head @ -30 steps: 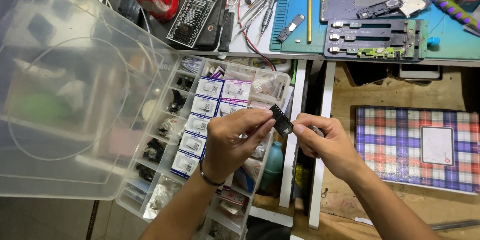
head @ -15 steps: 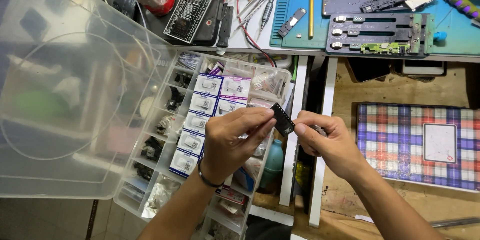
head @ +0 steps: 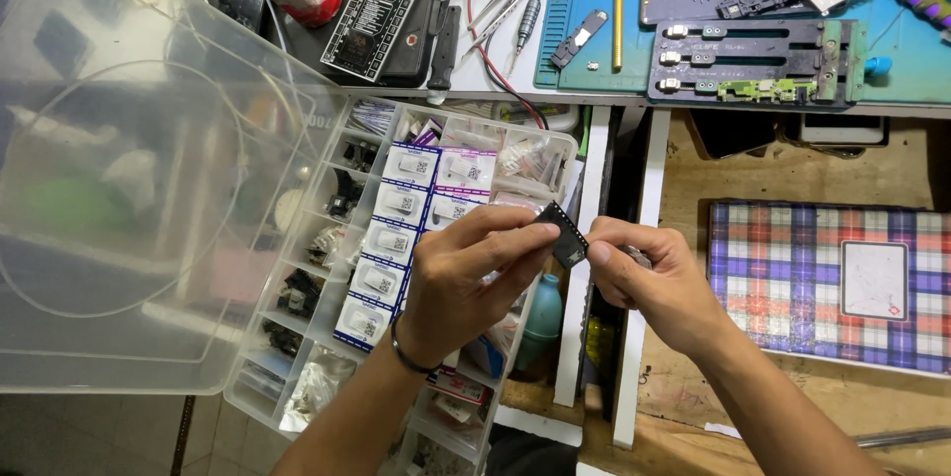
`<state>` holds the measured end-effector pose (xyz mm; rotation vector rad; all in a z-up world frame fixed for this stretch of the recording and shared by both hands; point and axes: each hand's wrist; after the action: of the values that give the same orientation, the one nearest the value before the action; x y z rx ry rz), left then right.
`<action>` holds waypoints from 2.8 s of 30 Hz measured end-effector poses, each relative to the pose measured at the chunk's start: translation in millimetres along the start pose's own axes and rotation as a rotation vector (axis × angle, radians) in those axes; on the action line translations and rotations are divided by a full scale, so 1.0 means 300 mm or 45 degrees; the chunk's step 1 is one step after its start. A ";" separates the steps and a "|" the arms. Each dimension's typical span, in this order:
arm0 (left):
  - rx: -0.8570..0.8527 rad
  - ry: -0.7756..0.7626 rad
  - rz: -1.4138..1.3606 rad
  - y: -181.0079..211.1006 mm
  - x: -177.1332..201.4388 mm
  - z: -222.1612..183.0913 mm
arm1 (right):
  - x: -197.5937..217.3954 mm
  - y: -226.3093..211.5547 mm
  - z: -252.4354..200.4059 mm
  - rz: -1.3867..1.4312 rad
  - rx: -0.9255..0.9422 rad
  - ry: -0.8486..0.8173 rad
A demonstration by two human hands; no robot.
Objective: Sorting and inspecting small electronic components from an organizer box at a repair bench.
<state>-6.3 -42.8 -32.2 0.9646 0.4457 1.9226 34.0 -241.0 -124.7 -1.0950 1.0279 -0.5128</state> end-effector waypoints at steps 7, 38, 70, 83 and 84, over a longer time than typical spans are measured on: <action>0.014 -0.037 -0.042 -0.038 -0.007 -0.040 | -0.010 -0.003 -0.020 0.206 -0.136 0.031; -0.064 -0.129 -0.129 0.023 0.019 -0.016 | 0.011 0.023 -0.022 0.215 -0.257 -0.014; -0.193 -0.308 0.062 0.038 0.052 0.013 | -0.002 -0.051 -0.022 -0.182 -0.140 -0.010; 0.359 -0.207 -0.110 0.011 0.027 0.000 | -0.020 -0.062 -0.015 -0.300 -0.024 0.067; 0.438 -0.197 -0.148 0.000 0.021 -0.006 | -0.021 -0.063 -0.013 -0.291 -0.047 0.070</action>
<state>-9.4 -37.4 -30.4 1.2695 0.7410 1.6832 30.0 -245.8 -105.2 -1.2449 0.9682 -0.7129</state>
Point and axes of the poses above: each hand's wrist, its own z-axis towards the middle knuckle, its own x-axis out of the back of the hand, y = z × x, and after that the axes turned 3 degrees about y, right-handed
